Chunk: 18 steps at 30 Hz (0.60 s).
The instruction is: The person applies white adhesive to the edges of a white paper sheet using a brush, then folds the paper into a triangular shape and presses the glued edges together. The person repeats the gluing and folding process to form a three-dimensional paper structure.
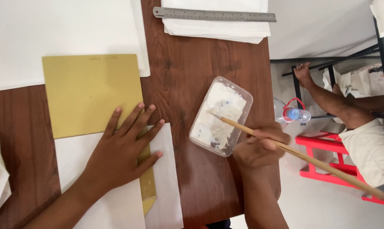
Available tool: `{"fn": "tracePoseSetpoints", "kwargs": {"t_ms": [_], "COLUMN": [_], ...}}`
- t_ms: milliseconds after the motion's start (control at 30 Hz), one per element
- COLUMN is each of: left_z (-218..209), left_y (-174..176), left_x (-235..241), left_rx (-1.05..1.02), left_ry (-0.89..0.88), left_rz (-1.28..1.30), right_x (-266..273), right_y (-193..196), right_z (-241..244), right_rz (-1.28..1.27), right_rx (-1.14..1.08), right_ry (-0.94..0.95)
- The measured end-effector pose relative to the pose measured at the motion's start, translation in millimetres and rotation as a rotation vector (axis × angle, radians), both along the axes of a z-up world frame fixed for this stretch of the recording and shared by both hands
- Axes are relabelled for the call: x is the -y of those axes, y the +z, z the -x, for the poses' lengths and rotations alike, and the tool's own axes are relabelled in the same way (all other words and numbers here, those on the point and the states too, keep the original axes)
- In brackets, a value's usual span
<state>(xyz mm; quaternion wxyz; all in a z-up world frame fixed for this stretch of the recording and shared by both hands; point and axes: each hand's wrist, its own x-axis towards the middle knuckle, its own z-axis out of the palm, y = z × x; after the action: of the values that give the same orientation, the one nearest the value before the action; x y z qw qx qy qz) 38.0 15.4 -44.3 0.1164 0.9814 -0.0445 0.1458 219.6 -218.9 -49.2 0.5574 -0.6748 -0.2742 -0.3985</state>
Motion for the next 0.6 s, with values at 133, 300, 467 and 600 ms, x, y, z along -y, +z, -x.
{"fn": "tracePoseSetpoints", "kwargs": {"t_ms": [133,300,467,600], "left_z": [-2,-6,-4,-4], "left_y": [0,2,-1,-2], "left_x": [1,-1,0,0], "left_rx": [-0.035,-0.036,-0.052,-0.059], "left_ry": [0.005,0.020,0.017,0.018], "left_rz": [-0.003,-0.022,0.026,0.019], "right_x": [10,6,-18,-8], "right_y": [-14,-13,19,18], "right_z": [2,11,17,16], "right_rz": [0.202,-0.021,-0.024,0.023], "right_rx": [0.032,-0.290,-0.101,-0.157], "right_ry": [0.160,0.365,0.128,-0.013]}}
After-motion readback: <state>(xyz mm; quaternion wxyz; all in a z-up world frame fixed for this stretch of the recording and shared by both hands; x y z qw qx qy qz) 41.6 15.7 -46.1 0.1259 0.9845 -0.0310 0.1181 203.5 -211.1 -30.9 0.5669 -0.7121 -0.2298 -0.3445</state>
